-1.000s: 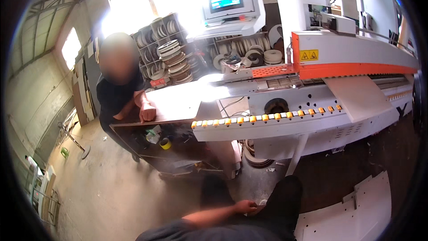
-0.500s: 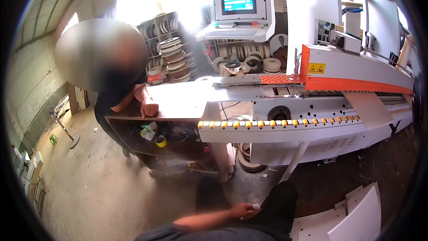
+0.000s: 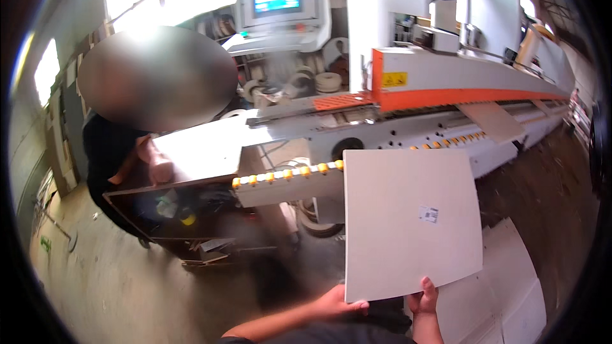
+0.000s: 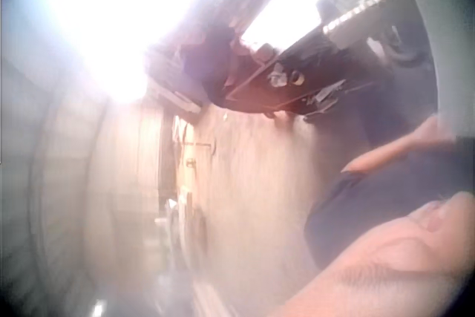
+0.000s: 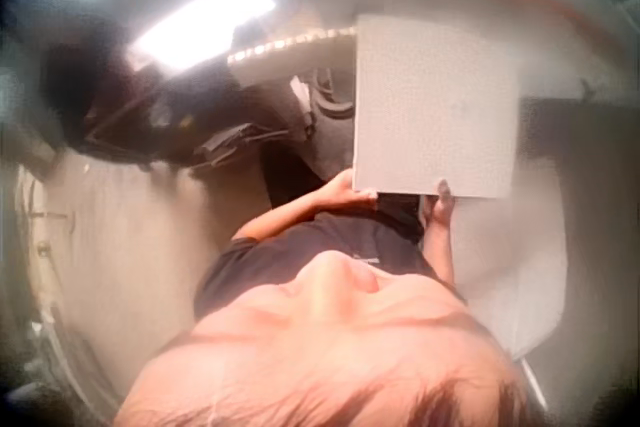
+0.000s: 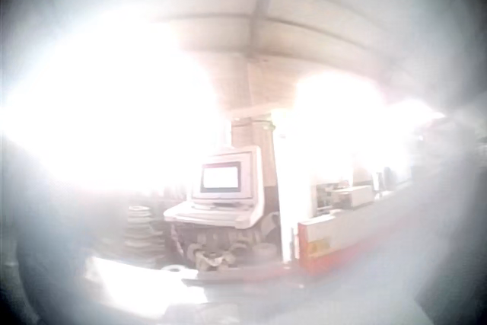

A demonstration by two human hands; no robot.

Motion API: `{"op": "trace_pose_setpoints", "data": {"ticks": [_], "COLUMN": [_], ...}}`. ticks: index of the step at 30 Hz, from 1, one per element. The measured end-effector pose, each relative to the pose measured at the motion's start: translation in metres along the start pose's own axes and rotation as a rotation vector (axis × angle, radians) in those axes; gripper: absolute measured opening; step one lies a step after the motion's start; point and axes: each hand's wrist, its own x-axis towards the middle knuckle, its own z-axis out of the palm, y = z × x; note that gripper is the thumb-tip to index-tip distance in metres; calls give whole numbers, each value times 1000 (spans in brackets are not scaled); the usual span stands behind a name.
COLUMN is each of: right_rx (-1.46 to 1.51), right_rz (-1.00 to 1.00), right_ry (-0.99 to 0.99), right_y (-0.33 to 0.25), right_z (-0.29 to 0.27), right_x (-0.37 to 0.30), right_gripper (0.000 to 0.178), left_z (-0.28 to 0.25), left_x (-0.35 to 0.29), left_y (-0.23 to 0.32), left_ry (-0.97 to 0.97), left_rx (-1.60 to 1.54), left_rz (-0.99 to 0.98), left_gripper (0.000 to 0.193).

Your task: The person repeatedly picks up white rectangular panels from a conveyor belt and stacks them on the floor. The person handles the panels one at a time, placing them into a growing pile.

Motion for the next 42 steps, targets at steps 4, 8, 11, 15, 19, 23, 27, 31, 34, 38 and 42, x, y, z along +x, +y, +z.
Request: {"op": "trace_pose_setpoints", "data": {"ticks": [4,8,11,15,19,23,27,31,34,38,42], "right_rx": [61,18,-127,-165,-282,-313,-326,-923,-801,-920,-880], "right_rz": [154,181,163,164,292,224,173,-98,285,313,282], "right_ry": [-245,-378,-422,-504,-495,-468,-343,-403,-232,-180,-209], "right_y": [30,59,78,81,83,91,100,118,127,113,119], "right_z": [58,97,123,190,216,211,161,83,23,-35,-25], "right_x": [27,47,64,83,120,164,185,158,131,88,96], "right_gripper": [73,66,65,54,56,40,26,20,25,32,31], "left_z": [-16,-27,-51,-86,-127,-160,-179,-194,-196,-189,-183], "left_x": [-42,-67,-78,-84,-71,-58,-39,-25,-8,19,36], "left_y": [-12,-9,-1,0,47,75,78,68,78,76,78], "left_ry": [291,572,670,824,772,1008,1124,976,931,995,1069], "left_rx": [33,-146,-299,-313,-388,-356,-181,-207,-211,-212,-268], "left_rz": [58,198,219,295,436,425,559,348,306,302,269], "left_gripper": [30,42,27,30,43,35,30,32,35,41,41]}}
